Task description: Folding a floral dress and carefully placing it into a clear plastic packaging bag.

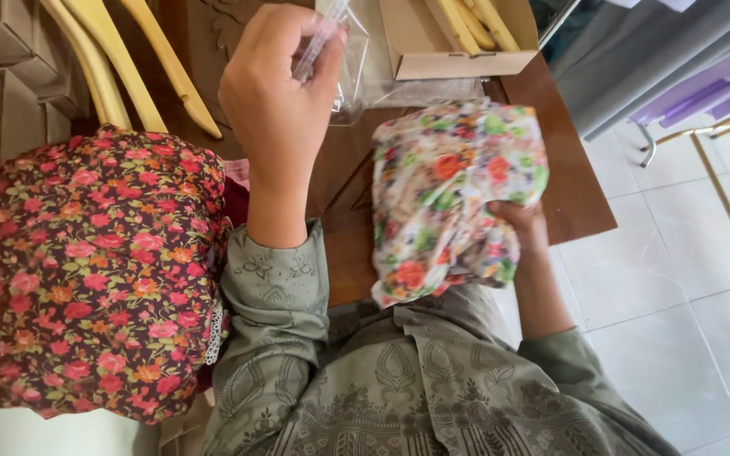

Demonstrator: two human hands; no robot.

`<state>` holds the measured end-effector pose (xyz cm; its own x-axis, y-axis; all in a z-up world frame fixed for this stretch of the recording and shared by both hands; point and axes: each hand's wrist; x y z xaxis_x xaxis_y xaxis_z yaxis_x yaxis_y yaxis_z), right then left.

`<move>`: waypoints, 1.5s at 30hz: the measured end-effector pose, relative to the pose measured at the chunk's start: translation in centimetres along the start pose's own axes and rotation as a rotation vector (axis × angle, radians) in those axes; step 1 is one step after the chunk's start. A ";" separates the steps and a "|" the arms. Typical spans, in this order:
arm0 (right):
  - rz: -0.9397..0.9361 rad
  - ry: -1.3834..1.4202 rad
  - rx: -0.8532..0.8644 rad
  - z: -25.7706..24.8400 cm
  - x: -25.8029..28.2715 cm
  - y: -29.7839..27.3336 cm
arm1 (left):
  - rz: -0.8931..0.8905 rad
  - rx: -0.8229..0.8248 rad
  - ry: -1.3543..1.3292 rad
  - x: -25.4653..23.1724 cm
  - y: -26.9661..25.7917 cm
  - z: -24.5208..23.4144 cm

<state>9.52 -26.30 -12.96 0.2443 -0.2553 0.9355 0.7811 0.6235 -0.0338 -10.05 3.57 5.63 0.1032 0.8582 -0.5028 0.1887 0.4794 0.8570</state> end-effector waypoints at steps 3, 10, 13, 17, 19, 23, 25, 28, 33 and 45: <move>0.042 0.090 0.002 -3.2 3.7 -0.8 | -0.053 0.135 0.002 2.7 -1.1 1.9; 0.265 0.013 -0.132 -9.7 3.0 -1.4 | -0.145 0.774 0.128 7.1 -7.6 9.4; 0.295 0.172 -0.123 -7.6 4.7 -0.6 | -0.083 0.893 0.128 6.8 -9.3 10.6; 0.306 0.021 -0.179 -9.0 2.7 1.7 | -0.213 1.104 0.074 6.3 -9.3 11.2; 0.289 -0.065 -0.211 -7.1 3.0 1.2 | -0.287 1.171 0.059 6.9 -9.8 11.5; 0.175 -0.053 -0.172 -1.8 3.8 -0.4 | -0.263 1.141 0.047 8.6 -10.7 12.1; 0.120 -0.016 -0.124 -1.6 3.1 -0.7 | -0.218 1.101 0.010 9.6 -10.9 12.4; 0.032 0.087 -0.100 -1.7 2.7 -2.1 | -0.167 1.066 -0.094 10.1 -11.2 12.4; -0.153 0.264 -0.066 -7.8 2.1 -2.2 | -0.245 1.081 -0.181 8.4 -8.2 10.3; -0.270 -0.120 -0.025 -3.1 7.1 -3.1 | -0.413 1.153 -0.845 7.6 -9.3 12.0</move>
<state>10.66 -32.32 -7.30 -0.0428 -0.3197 0.9465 0.8229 0.5259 0.2148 0.68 3.42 -7.54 0.2973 0.1501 -0.9429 0.9536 -0.0956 0.2854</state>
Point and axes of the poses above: each hand's wrist, its own y-axis towards the middle knuckle, its own z-axis out of the palm, x = y × z, and after that the axes turned 4 degrees about -x, right-handed
